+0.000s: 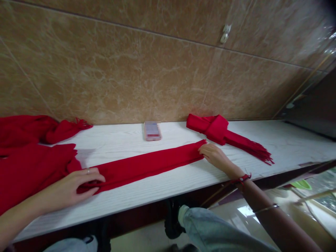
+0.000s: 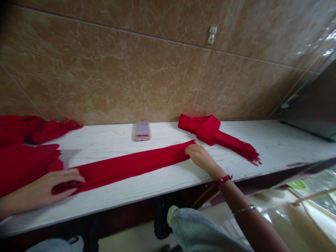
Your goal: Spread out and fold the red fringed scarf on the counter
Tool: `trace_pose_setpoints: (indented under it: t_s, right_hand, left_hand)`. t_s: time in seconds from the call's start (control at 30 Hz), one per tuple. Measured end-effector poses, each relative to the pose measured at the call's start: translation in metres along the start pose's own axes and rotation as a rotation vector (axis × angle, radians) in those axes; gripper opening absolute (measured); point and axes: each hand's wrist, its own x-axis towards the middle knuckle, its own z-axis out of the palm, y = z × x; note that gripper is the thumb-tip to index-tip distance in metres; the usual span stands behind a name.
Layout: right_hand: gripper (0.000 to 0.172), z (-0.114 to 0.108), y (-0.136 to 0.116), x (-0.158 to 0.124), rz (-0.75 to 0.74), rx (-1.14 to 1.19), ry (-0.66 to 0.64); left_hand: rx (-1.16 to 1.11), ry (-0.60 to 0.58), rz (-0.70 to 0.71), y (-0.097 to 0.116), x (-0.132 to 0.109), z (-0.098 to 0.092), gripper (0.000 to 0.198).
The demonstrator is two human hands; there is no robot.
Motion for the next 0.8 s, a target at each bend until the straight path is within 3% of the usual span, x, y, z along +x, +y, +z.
trace_pose_setpoints:
  t_s: [0.2,0.33,0.5,0.6,0.8]
  right_hand:
    - [0.024,0.004,-0.002,-0.003,0.079,0.059,-0.095]
    - [0.027,-0.007,-0.007,0.008,0.113,0.097,-0.154]
    - [0.023,-0.007,-0.009,0.016,0.034,0.082,-0.139]
    - [0.022,-0.002,0.002,0.022,0.087,0.074,-0.07]
    - [0.021,-0.017,0.035,0.06,0.215,-0.009,-0.012]
  left_hand:
    - [-0.069,-0.063,-0.007,0.005,0.005,0.001,0.03]
    - [-0.11,-0.09,-0.024,-0.004,0.014,-0.004,0.028]
    - [-0.103,-0.122,-0.033,-0.02,0.02,-0.007,0.028]
    - [-0.034,-0.045,-0.027,-0.026,0.025,-0.019,0.03]
    - [0.165,0.307,-0.135,-0.046,0.047,-0.063,0.058]
